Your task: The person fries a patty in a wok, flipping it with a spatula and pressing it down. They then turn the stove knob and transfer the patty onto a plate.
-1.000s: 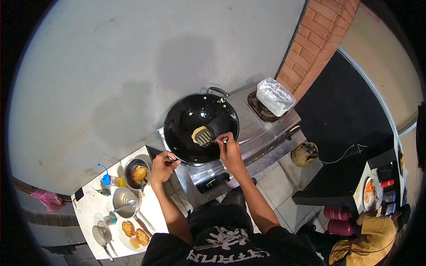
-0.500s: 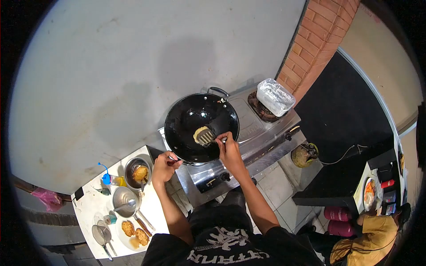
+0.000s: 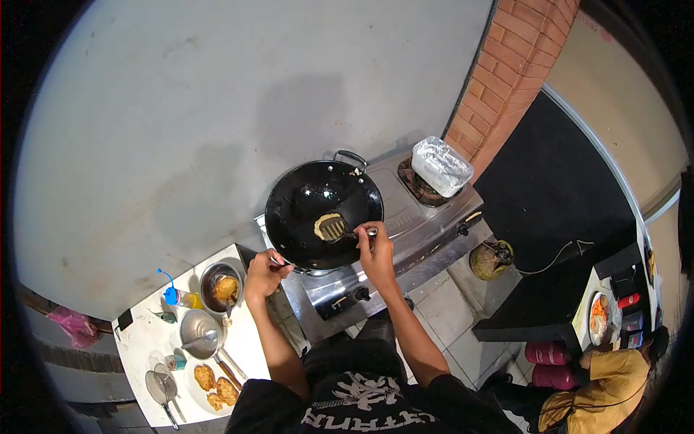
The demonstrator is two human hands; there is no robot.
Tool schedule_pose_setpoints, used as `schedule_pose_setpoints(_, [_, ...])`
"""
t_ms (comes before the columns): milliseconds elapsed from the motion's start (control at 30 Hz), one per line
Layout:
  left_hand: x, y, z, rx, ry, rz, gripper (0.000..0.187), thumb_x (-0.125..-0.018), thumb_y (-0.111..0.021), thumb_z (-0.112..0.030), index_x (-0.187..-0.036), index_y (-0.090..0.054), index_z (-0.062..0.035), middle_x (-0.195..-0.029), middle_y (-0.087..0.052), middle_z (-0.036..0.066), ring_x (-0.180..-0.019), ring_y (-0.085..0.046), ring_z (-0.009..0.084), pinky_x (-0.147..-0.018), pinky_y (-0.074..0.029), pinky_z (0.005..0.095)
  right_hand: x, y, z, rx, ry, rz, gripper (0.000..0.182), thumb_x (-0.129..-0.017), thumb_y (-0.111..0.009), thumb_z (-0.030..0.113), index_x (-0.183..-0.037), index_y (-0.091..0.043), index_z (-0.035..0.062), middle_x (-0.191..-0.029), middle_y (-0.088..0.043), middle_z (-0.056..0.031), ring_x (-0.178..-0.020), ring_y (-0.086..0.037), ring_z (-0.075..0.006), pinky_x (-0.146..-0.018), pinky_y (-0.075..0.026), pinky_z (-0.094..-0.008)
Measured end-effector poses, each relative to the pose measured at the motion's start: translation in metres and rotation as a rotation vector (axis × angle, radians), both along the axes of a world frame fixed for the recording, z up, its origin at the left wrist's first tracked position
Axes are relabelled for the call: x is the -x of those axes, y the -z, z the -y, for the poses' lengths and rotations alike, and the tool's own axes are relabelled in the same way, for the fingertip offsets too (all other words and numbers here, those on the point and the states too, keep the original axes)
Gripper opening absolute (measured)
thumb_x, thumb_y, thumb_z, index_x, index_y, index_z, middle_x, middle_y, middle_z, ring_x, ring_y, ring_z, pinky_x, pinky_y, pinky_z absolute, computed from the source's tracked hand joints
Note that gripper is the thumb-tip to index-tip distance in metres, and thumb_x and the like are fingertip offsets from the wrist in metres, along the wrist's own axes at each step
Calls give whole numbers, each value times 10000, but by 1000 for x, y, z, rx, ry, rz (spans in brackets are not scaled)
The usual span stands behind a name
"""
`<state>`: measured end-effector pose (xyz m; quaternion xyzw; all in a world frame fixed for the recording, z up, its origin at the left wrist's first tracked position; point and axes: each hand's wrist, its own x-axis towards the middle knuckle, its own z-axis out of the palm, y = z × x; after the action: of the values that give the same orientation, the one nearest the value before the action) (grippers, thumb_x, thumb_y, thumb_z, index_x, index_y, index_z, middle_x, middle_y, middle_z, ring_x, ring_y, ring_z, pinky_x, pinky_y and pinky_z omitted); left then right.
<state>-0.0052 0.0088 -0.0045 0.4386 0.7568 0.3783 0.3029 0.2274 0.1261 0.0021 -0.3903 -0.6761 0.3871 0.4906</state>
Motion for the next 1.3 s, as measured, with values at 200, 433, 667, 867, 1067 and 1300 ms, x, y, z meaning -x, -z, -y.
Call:
schedule_pose_setpoints(200, [-1,-1,0,-26,9,31,285,-724,-793,-66,-747,-515,-7,-630,-653,100,-567,-630,143,-530,-467,286,1,4,-1,23,-2,-84,140,-969,-523,116,-978,-515,-23,-857,-657,-79,-635,-563,-89,-564,-458,-239])
schedule_pose_setpoints(433, [-3,-8,0,-49,31,22,283,-732,-789,-56,-737,-511,-11,-617,-652,103,-567,-639,140,-523,-466,284,5,3,-7,17,12,-124,121,-966,-529,102,-978,-527,-18,-845,-648,-60,-631,-548,-72,-560,-446,-218])
schedule_pose_setpoints(667, [-5,-9,-1,-9,16,56,292,-729,-800,-69,-731,-514,-9,-600,-641,94,-564,-639,133,-524,-470,278,21,6,-20,-13,-19,-91,75,-953,-531,73,-950,-558,3,-753,-618,-24,-585,-523,-42,-504,-400,-211])
schedule_pose_setpoints(867, [-4,-5,0,-10,36,59,284,-759,-788,-88,-754,-516,-6,-629,-647,90,-577,-644,133,-535,-485,274,17,11,-23,-30,-114,58,105,-931,-536,60,-979,-507,-29,-762,-635,-141,-616,-613,-169,-550,-456,-304])
schedule_pose_setpoints(1067, [-2,-1,-1,-6,82,57,281,-763,-784,-88,-764,-515,-6,-638,-650,94,-585,-644,134,-537,-486,274,16,9,-15,-63,-153,123,117,-944,-494,44,-1000,-439,-43,-851,-619,-195,-734,-650,-288,-632,-477,-353])
schedule_pose_setpoints(1300, [0,6,0,-35,58,116,271,-753,-785,-72,-781,-526,3,-606,-632,95,-562,-633,132,-514,-462,271,14,6,-10,82,-181,80,121,-946,-491,37,-1003,-425,-47,-840,-595,-210,-749,-629,-343,-654,-471,-370])
